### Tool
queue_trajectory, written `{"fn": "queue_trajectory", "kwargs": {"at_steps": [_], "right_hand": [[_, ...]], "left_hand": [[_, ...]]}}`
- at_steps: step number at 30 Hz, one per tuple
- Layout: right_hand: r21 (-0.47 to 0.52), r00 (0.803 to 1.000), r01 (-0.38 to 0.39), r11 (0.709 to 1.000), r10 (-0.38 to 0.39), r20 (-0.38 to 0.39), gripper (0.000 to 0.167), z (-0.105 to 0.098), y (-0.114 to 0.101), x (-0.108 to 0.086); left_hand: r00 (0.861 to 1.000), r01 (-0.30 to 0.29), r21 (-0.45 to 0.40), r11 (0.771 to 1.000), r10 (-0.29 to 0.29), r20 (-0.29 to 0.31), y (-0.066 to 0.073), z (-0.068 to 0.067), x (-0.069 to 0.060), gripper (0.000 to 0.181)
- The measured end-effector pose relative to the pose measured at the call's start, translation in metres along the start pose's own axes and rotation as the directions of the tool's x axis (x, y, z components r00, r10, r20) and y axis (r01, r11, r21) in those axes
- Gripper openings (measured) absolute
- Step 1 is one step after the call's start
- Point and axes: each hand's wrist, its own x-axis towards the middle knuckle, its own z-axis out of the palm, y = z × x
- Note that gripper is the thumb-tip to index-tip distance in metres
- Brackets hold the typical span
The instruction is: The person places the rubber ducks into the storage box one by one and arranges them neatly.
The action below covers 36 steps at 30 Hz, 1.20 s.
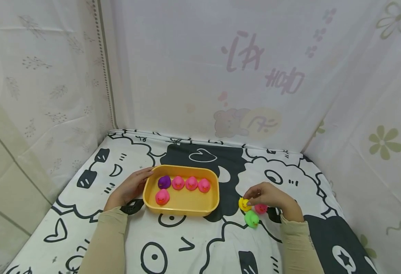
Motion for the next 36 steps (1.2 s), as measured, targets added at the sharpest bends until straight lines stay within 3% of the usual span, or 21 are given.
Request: {"fn": "queue_trajectory", "kwargs": {"at_steps": [12, 36], "right_hand": [[0.017, 0.999, 0.028, 0.999, -0.028, 0.034, 0.027, 0.001, 0.005, 0.003], [0.047, 0.998, 0.055, 0.997, -0.055, 0.001, 0.029, 0.003, 0.010, 0.004]], "left_hand": [[1.000, 0.009, 0.008, 1.000, -0.009, -0.007, 0.002, 0.000, -0.002, 0.069], [1.000, -0.014, 0.024, 1.000, 0.013, 0.010, 0.000, 0.000, -0.001, 0.070]]}}
